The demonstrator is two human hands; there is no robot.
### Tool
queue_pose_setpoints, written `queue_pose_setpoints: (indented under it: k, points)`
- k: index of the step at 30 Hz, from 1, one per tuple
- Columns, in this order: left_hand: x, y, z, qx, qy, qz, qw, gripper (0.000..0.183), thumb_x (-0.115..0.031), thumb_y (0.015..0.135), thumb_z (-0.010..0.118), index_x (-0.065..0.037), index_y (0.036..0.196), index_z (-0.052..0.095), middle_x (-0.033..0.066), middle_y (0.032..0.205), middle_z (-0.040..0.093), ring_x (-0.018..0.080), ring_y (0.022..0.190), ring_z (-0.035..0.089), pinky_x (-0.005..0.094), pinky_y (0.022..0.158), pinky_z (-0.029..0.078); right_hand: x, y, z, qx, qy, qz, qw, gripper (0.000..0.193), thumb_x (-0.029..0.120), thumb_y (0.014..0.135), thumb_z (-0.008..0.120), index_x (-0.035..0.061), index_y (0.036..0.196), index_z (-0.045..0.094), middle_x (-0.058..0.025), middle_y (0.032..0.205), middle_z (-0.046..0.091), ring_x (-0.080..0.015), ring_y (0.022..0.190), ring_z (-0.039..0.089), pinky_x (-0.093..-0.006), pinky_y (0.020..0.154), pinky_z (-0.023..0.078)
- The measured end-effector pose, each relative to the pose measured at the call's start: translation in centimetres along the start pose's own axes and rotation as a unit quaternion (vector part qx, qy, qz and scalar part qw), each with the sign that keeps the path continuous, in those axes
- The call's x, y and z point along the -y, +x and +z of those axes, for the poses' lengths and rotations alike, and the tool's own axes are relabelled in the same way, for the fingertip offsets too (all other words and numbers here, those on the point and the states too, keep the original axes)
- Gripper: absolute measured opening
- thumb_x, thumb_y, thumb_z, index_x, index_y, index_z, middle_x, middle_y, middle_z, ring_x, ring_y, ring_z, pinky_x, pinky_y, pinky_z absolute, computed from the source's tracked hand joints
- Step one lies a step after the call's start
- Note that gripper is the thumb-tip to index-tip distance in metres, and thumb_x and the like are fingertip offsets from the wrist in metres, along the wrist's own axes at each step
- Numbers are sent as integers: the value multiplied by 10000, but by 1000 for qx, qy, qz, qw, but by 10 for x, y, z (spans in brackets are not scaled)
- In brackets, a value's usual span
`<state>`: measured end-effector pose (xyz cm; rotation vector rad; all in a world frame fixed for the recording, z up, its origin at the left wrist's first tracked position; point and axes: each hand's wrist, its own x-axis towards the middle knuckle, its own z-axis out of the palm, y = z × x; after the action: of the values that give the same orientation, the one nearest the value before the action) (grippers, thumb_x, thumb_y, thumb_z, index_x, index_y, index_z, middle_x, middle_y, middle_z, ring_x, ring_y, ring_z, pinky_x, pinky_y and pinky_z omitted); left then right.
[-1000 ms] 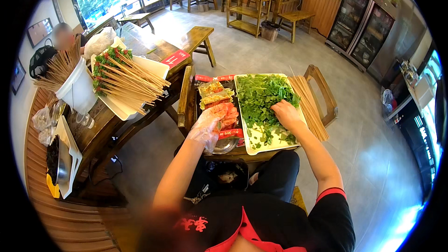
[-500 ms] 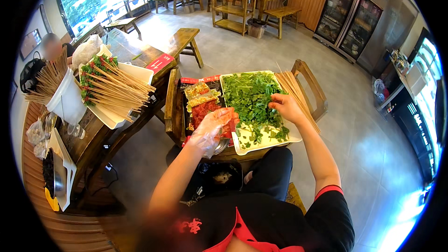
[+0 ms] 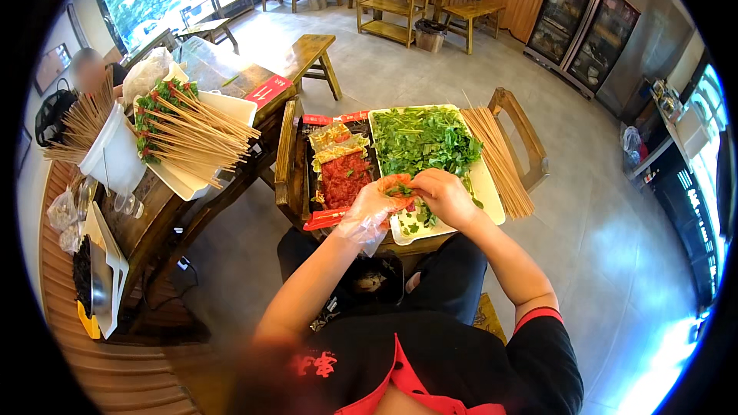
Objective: The person prepares food skewers by wrapping pieces of cilantro with thin slices of raw meat and threading them onto wooden sticks.
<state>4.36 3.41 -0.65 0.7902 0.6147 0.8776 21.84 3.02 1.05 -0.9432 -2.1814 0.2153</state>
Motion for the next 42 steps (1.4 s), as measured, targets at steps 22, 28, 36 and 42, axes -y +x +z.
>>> queue_pose_setpoints:
  k: [22,28,36,42]
  points:
    - [9,1,-21,-63,-119,2,991,219,6,801,580,44,1015,550,155,923,633,235,822,634,343,757,524,13,-6,0,-94,176,198,960,114,-17,765,610,-15,877,631,-75,857,631,-136,747,592,-246,664,470]
    - [12,1,-17,-147,-96,-26,984,210,-134,865,537,46,971,568,146,868,624,255,779,625,373,731,531,17,-5,4,-105,152,140,973,150,-22,737,632,-12,887,632,-96,850,635,-176,751,611,-268,676,486]
    - [7,4,-21,-113,-47,-106,987,446,-399,890,486,11,1055,550,140,921,616,245,804,623,376,697,535,10,-10,11,-47,12,-48,998,255,-90,649,607,-8,890,611,-124,860,613,-294,782,584,-337,666,487]
    - [-1,-14,-5,-44,44,-30,998,279,-103,829,591,51,1054,533,142,953,617,210,854,624,296,745,526,9,-12,1,-34,124,31,991,237,-39,708,586,-16,942,608,-141,930,617,-282,804,594,-330,694,484]
